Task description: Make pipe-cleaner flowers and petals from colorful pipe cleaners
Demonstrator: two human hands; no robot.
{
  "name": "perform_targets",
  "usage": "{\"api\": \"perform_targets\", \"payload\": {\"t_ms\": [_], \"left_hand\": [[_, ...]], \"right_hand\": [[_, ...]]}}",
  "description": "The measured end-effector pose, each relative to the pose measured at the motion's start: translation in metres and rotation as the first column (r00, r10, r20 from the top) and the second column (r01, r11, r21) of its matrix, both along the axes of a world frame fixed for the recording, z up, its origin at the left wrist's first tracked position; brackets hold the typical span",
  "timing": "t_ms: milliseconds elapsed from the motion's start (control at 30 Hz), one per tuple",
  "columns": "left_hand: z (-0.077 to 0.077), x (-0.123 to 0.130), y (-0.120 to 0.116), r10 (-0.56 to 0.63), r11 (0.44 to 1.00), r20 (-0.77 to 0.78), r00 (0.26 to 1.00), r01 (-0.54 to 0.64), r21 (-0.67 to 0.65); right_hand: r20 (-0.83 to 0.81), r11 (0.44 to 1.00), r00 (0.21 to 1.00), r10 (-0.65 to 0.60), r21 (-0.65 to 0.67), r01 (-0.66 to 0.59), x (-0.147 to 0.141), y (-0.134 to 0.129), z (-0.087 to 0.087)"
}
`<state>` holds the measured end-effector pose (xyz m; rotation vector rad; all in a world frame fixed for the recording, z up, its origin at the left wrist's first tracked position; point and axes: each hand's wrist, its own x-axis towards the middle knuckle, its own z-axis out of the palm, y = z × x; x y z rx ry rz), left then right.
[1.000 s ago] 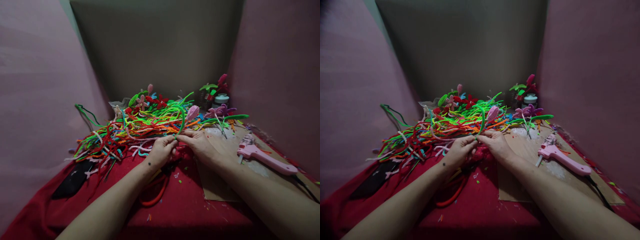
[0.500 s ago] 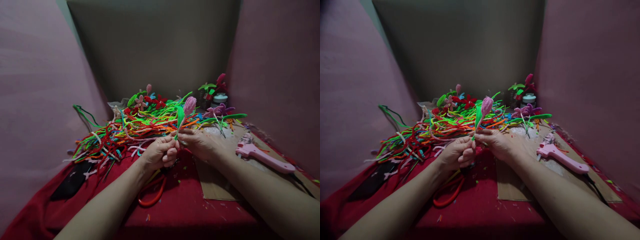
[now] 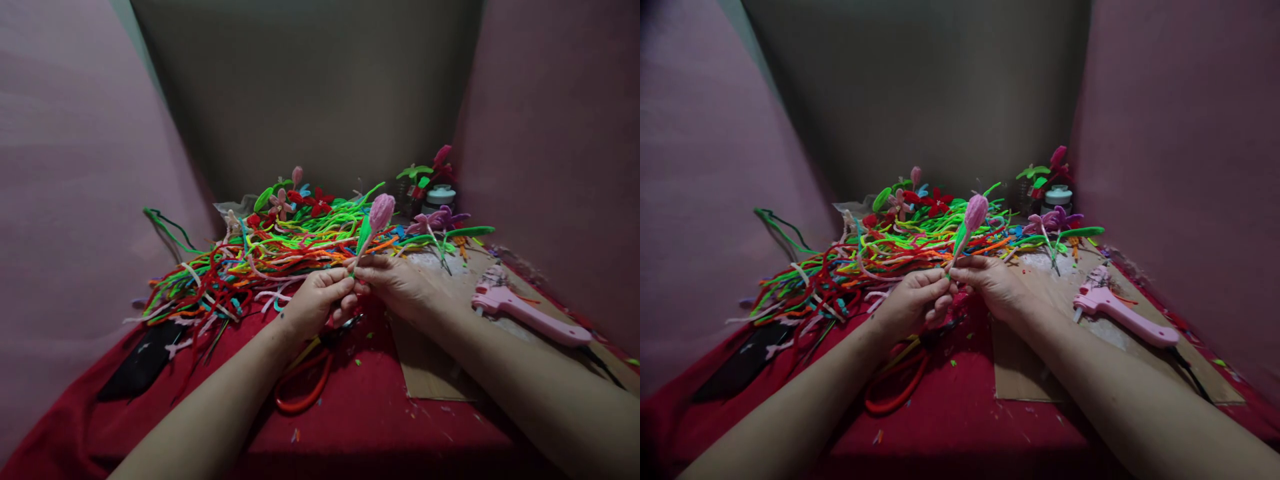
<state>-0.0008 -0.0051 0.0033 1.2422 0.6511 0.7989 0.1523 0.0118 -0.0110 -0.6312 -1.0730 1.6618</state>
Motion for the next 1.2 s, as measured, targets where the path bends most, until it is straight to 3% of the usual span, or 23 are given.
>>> {"api": "perform_targets", "payload": {"t_ms": [100,233,300,333,500,633,733,867,1033,1200], "left_hand": [[-0.002,0.005,-0.001,0.204,0.96,-0.186,0.961,-0.16,0.229],[-0.011,0.008,0.0,0.475,0.777,-0.275,0.836,-0.252,0.576],[-0.015,0.007,0.002,0.542,0.706,-0.267,0.797,-0.259,0.659],[-0.016,0.007,0.002,0.547,0.707,-0.269,0.793,-0.265,0.656],[-0.009,0.007,0.0,0.376,0.901,-0.282,0.882,-0.277,0.334],[-0.003,0.004,0.0,0.207,0.976,-0.128,0.97,-0.195,0.099],[-0.002,0.001,0.002,0.106,0.994,0.026,0.994,-0.105,-0.039],[-0.005,0.0,0.003,0.017,0.994,0.149,0.989,-0.001,-0.107],[-0.009,-0.002,0.004,-0.045,0.984,0.223,0.974,0.082,-0.158],[-0.009,-0.002,0.005,-0.093,0.97,0.243,0.965,0.143,-0.195]], "right_hand": [[0.017,0.995,0.995,-0.102,-0.019,0.102,-0.003,-0.001,-0.001],[0.008,0.987,0.988,-0.153,0.042,0.152,-0.007,-0.006,0.002],[-0.005,0.983,0.987,-0.162,0.092,0.161,-0.009,-0.009,0.004],[-0.009,0.979,0.986,-0.169,0.111,0.169,-0.01,-0.009,0.004],[0.107,0.987,0.988,-0.113,0.13,0.099,-0.009,-0.008,-0.001],[0.116,0.985,0.987,-0.11,0.142,0.093,-0.008,-0.005,-0.006],[0.127,0.98,0.987,-0.096,0.187,0.071,-0.005,-0.007,0.0],[0.172,0.98,0.984,-0.042,0.198,0.008,0.0,-0.01,0.009],[0.109,0.979,0.991,0.077,0.181,-0.096,0.001,-0.006,0.008],[0.1,0.986,0.993,0.069,0.142,-0.083,0.001,-0.005,0.007]]}}
